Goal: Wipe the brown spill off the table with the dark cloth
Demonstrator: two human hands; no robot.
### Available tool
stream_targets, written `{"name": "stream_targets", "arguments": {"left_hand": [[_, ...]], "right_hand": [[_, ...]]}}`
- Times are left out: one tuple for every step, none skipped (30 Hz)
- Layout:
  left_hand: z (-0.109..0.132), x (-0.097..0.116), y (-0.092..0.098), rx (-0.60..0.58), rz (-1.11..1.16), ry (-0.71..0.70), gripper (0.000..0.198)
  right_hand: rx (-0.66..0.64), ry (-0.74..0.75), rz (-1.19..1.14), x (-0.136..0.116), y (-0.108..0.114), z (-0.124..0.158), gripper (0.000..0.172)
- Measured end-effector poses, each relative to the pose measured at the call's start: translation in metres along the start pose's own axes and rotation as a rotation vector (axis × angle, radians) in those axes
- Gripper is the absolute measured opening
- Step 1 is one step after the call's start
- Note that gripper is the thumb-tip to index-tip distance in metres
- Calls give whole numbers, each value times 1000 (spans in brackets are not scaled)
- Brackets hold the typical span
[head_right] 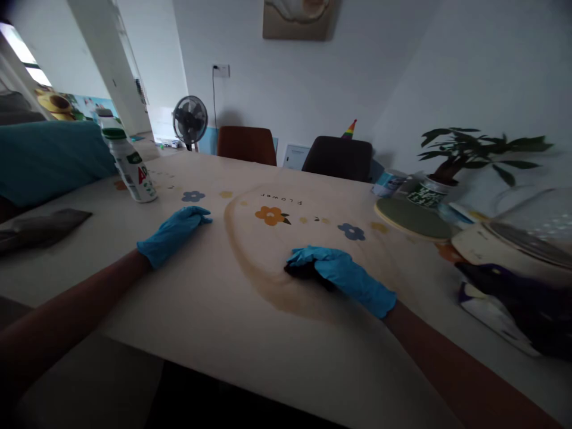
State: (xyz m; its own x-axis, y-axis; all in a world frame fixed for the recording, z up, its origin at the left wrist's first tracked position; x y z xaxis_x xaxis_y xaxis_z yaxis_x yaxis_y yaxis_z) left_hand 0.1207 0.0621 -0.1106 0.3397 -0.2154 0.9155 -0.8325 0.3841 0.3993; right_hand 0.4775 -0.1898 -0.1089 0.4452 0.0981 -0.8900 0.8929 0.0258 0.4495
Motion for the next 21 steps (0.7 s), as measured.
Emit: {"name": "stream_targets", "arguments": {"left_hand": [[1, 0, 0, -2, 6, 4, 30], [1, 1, 0, -4, 6, 5, 30], [2, 2, 0, -3, 0, 4, 31], [4, 3, 1, 1, -11, 5, 32], [5, 5, 1, 4, -28, 12, 32], [6, 6, 1, 5, -46, 20, 32], [7, 8, 1, 5, -64, 27, 32], [8, 10, 1, 5, -81, 36, 32], [9, 11, 1, 9, -95, 38, 32], [9, 12, 1, 13, -109, 34, 32], [9, 13, 1, 19, -123, 27, 32], [9, 13, 1, 25, -133, 20, 32], [8, 12, 1, 30, -136, 19, 32], [8, 11, 1, 32, -136, 19, 32], [7, 10, 1, 30, -137, 19, 33], [7, 9, 1, 30, -142, 19, 33], [7, 9, 1, 30, -151, 19, 33], [7, 9, 2, 30, -163, 18, 34], [7, 9, 2, 28, -179, 15, 34], [7, 10, 2, 26, -197, 8, 35], [7, 12, 2, 27, -215, 3, 35]], "right_hand": [[62, -26, 34, 3, 8, 12, 41], [121, -58, 74, 6, 15, 24, 47], [165, -91, 115, 8, 19, 36, 53], [196, -115, 155, 9, 20, 48, 58], [205, -125, 197, 9, 19, 58, 61], [193, -119, 246, 8, 16, 65, 63], [170, -94, 301, 7, 11, 71, 64], [140, -61, 358, 6, 5, 75, 66], [104, -28, 409, 5, -1, 76, 68], [68, -2, 449, 5, -8, 76, 72], [32, 15, 476, 5, -15, 74, 76], [-1, 24, 493, 5, -22, 70, 81], [-36, 27, 506, 4, -30, 65, 85], [-71, 29, 516, 2, -38, 58, 89], [-102, 35, 526, -1, -48, 50, 91], [-127, 41, 536, -5, -58, 41, 92], [-144, 48, 545, -10, -69, 31, 90], [-157, 57, 554, -16, -79, 21, 86], [-168, 66, 561, -22, -89, 9, 81], [-176, 73, 569, -27, -99, -2, 75], [-186, 81, 575, -32, -108, -15, 71]]}}
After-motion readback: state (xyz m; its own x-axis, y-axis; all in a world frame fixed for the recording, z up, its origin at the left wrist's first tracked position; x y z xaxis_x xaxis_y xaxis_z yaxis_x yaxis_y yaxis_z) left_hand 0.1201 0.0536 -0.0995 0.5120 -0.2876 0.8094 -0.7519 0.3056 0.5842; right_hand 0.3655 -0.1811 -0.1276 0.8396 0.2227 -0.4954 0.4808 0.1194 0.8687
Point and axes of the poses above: each hand's wrist, its own z-axis away from the middle knuckle, its own y-axis out of the back of the hand, x = y × z, the point moved 7 cm from there along -z, towards the middle knuckle, and after that the axes turned 6 degrees about -z, right-handed, at the moved point
